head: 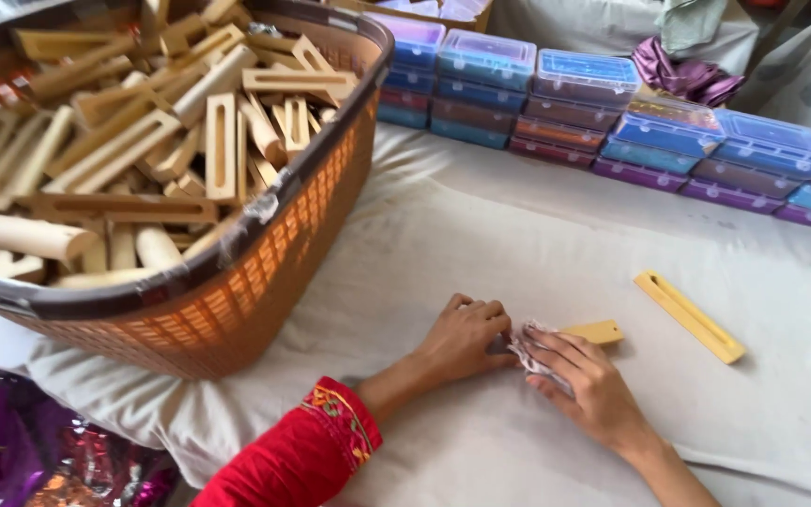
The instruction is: The recorder takes wooden weaving shuttle components from a basket and wipes them clean with a cloth before placing them on a white surface.
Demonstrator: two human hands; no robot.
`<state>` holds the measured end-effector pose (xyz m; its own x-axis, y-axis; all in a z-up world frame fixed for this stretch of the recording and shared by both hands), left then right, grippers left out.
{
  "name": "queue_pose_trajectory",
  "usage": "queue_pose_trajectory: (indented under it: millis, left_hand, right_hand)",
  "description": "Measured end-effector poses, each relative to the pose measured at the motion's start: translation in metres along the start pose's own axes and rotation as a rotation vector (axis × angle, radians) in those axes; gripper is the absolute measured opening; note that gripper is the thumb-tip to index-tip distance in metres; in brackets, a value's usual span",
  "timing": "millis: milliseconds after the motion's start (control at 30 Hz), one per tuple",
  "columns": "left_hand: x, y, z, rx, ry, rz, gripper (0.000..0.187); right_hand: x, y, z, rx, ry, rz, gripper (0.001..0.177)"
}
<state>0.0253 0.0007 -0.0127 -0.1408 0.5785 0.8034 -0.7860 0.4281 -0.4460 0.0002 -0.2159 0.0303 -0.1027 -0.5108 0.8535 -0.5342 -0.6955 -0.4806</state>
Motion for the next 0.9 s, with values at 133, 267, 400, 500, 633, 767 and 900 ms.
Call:
queue_pose_trajectory:
  millis: [133,267,400,500,633,767,900]
  left_hand:
    - [0.008,0.003,0.001,-0.024,0.003,0.045,0.039]
    - [0.019,-0.008,0.009,0.013,0.090,-0.053,0.041]
    - [0.017,-0.025,0.009,0.042,0.140,-0.219,0.046]
    - [0.016,-0.036,0.015,-0.014,0.089,-0.341,0.051]
    - [-0.012,-0.025,0.007,-0.072,0.240,-0.120,0.050]
    - [-0.017,-0.020,0.010,-0.144,0.096,-0.027,0.047]
    - [-0.011,-0.021,0.016,-0.147,-0.041,-0.007,0.043]
  right_hand:
    - [-0.008,0.010,0.023,-0.084,-0.019,0.040,0.034]
    - [0.005,0.018,0.052,-0.182,0.023,0.085,0.028]
    - [0.010,0.023,0.065,-0.396,-0.013,0.101,0.035]
    - [0.006,0.021,0.061,-0.343,0.109,0.151,0.039]
    - [0.004,0.015,0.046,-0.144,0.284,0.114,0.048]
    - [0.001,0.014,0.036,-0.177,0.162,0.031,0.040]
    - [-0.001,0.013,0.041,-0.163,0.141,0.024,0.038]
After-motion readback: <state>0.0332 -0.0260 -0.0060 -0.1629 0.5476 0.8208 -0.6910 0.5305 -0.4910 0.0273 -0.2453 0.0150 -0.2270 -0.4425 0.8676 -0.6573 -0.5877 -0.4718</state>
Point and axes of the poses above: each hand's wrist, its own y-axis away from the middle knuckle, its own x-axis out of the back of the hand, z = x × y, the point moved 2 cm from there along -y, towards the middle knuckle, and after that the axes turned 2 degrees about x, right-handed, at the moved point
